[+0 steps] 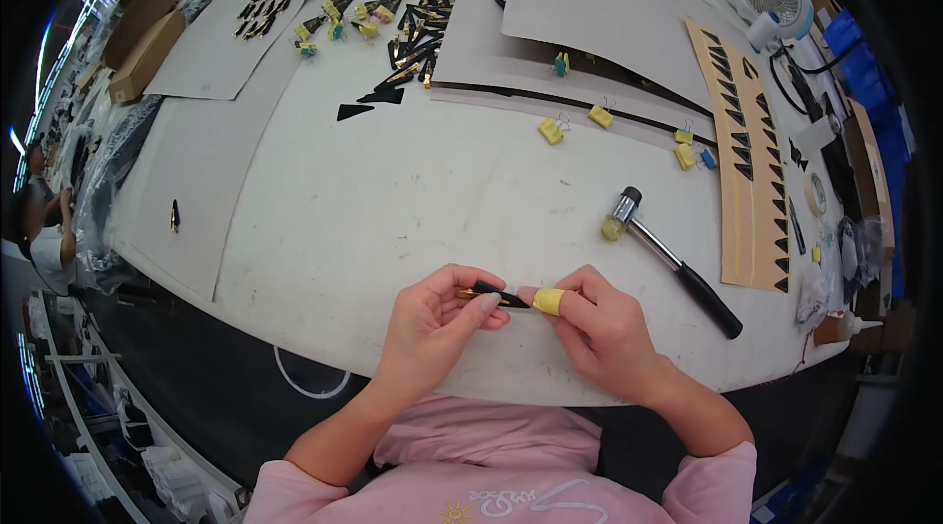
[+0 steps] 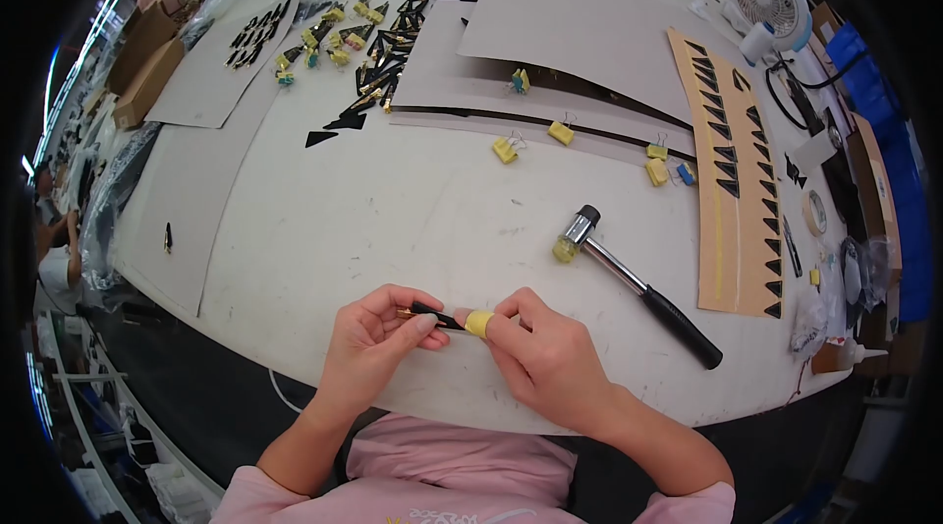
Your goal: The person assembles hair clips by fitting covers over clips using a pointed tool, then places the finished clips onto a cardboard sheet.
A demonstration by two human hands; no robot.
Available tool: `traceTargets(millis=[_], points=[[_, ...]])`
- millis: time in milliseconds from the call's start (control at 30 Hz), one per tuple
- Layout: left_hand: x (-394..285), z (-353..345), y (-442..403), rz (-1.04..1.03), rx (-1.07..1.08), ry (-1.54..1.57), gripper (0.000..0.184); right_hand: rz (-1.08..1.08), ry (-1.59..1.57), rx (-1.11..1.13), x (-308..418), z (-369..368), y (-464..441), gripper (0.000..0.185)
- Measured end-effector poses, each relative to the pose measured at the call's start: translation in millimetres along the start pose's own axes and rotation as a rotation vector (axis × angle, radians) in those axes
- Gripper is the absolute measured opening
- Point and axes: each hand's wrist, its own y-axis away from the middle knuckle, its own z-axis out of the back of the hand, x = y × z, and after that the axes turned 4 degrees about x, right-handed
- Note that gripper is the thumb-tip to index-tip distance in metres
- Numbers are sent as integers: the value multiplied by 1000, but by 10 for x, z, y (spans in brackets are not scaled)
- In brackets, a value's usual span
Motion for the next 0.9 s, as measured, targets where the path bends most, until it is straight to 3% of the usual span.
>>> traceTargets(millis=[300,367,667,700,767,900], points=[[16,-17,16,-12,-23,-5,18,-37,-49,24,-6,-15,14,38],[13,-12,13,-14,-21,-9,18,-65,-67,33,11,14,-8,21],[-5,-18,13,-17,-14,-16,17,-106,-152,67,32,10,-39,11],[-4,-16,13,-19,-14,-13,17,-106,-151,67,20,2,-37,11],[-1,-13,15,-23,-15,-10,17,-51,-116,60,-21,-17,-24,30],[17,-12,10,-29,-8,-7,17,-186,-286,223,10,79,15,28]])
